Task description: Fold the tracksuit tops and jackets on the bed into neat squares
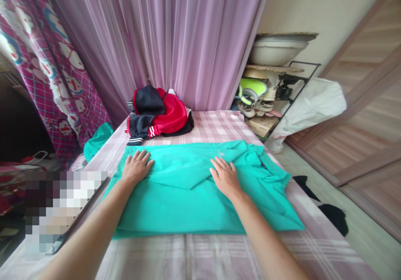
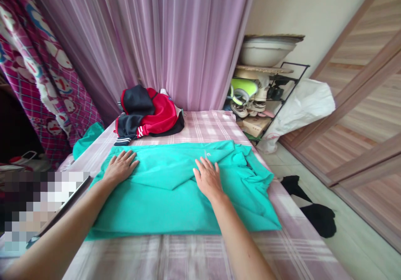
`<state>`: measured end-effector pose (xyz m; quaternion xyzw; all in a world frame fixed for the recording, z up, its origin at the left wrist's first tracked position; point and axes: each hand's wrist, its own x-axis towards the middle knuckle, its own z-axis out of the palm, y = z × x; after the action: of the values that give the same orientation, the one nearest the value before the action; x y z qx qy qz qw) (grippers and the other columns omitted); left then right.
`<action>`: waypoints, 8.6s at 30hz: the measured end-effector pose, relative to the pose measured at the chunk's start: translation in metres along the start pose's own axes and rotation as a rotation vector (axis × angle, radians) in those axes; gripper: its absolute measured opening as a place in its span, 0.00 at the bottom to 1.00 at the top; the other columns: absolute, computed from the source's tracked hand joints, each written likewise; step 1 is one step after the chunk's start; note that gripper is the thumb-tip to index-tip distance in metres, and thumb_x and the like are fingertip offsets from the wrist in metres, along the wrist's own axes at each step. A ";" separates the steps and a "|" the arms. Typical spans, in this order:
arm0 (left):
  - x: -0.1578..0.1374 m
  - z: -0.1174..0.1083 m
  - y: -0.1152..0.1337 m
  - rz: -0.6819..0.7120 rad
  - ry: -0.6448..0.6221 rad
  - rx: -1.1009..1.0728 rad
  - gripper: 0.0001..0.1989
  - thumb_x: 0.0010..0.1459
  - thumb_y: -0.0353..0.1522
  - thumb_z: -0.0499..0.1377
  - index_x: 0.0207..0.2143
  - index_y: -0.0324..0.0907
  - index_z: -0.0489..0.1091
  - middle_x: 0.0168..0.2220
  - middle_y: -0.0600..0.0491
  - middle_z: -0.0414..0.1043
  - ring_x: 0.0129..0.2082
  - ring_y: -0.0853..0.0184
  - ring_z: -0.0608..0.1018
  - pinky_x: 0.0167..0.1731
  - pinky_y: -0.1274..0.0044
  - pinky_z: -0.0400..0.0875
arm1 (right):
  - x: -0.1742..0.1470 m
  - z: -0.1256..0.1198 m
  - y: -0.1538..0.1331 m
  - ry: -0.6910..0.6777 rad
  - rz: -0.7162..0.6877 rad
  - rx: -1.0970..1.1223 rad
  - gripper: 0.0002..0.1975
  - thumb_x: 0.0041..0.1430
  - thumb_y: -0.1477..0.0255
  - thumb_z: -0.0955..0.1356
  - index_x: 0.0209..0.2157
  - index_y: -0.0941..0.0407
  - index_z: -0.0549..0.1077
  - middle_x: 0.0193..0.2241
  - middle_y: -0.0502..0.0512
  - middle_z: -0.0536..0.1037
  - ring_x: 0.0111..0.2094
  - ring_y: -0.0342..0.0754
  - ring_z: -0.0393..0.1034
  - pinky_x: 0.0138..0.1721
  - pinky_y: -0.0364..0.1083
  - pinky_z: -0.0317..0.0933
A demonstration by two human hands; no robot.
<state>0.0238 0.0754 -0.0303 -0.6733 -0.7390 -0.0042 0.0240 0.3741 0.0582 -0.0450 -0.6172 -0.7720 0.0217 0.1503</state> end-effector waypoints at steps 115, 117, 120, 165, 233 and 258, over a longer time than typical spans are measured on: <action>-0.005 -0.001 -0.010 -0.292 0.042 -0.113 0.28 0.66 0.44 0.42 0.65 0.49 0.60 0.69 0.47 0.54 0.67 0.51 0.57 0.62 0.50 0.51 | 0.050 -0.017 -0.006 -0.202 0.029 0.050 0.28 0.70 0.58 0.53 0.67 0.52 0.56 0.69 0.58 0.53 0.69 0.54 0.44 0.66 0.64 0.38; -0.005 -0.001 -0.011 -0.287 0.036 -0.117 0.28 0.66 0.45 0.41 0.65 0.49 0.59 0.69 0.46 0.53 0.67 0.51 0.57 0.62 0.49 0.51 | 0.032 -0.020 -0.012 -0.115 -0.097 0.083 0.27 0.70 0.59 0.53 0.67 0.50 0.57 0.68 0.56 0.54 0.68 0.53 0.46 0.66 0.62 0.40; -0.004 0.000 -0.012 -0.279 0.016 -0.123 0.29 0.66 0.45 0.41 0.65 0.48 0.58 0.69 0.46 0.51 0.68 0.51 0.56 0.63 0.49 0.49 | 0.000 -0.014 -0.006 -0.165 -0.307 0.074 0.26 0.69 0.58 0.55 0.66 0.48 0.59 0.68 0.54 0.57 0.67 0.51 0.49 0.66 0.59 0.42; -0.044 -0.011 0.065 0.044 0.072 -0.164 0.26 0.68 0.43 0.43 0.62 0.44 0.63 0.65 0.46 0.61 0.67 0.52 0.59 0.65 0.53 0.48 | 0.037 0.032 -0.064 -0.154 -0.187 -0.003 0.28 0.69 0.57 0.56 0.66 0.53 0.59 0.67 0.60 0.57 0.68 0.55 0.47 0.65 0.62 0.39; -0.038 0.050 -0.052 -0.027 0.325 -0.478 0.23 0.64 0.40 0.50 0.57 0.41 0.70 0.62 0.47 0.65 0.63 0.54 0.66 0.63 0.61 0.60 | 0.001 0.032 -0.116 -0.080 -0.272 0.079 0.24 0.67 0.63 0.60 0.62 0.53 0.65 0.65 0.60 0.63 0.65 0.56 0.54 0.64 0.64 0.42; 0.005 0.009 -0.111 -0.214 0.056 -0.610 0.20 0.57 0.44 0.54 0.41 0.41 0.77 0.41 0.49 0.81 0.43 0.59 0.79 0.45 0.74 0.71 | -0.067 0.024 -0.250 -0.075 -0.739 0.085 0.22 0.58 0.61 0.71 0.48 0.60 0.71 0.37 0.58 0.75 0.38 0.53 0.67 0.36 0.52 0.61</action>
<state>-0.0877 0.0702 -0.0358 -0.5675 -0.7693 -0.2466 -0.1590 0.1443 -0.0615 -0.0269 -0.2888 -0.9461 0.0207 0.1453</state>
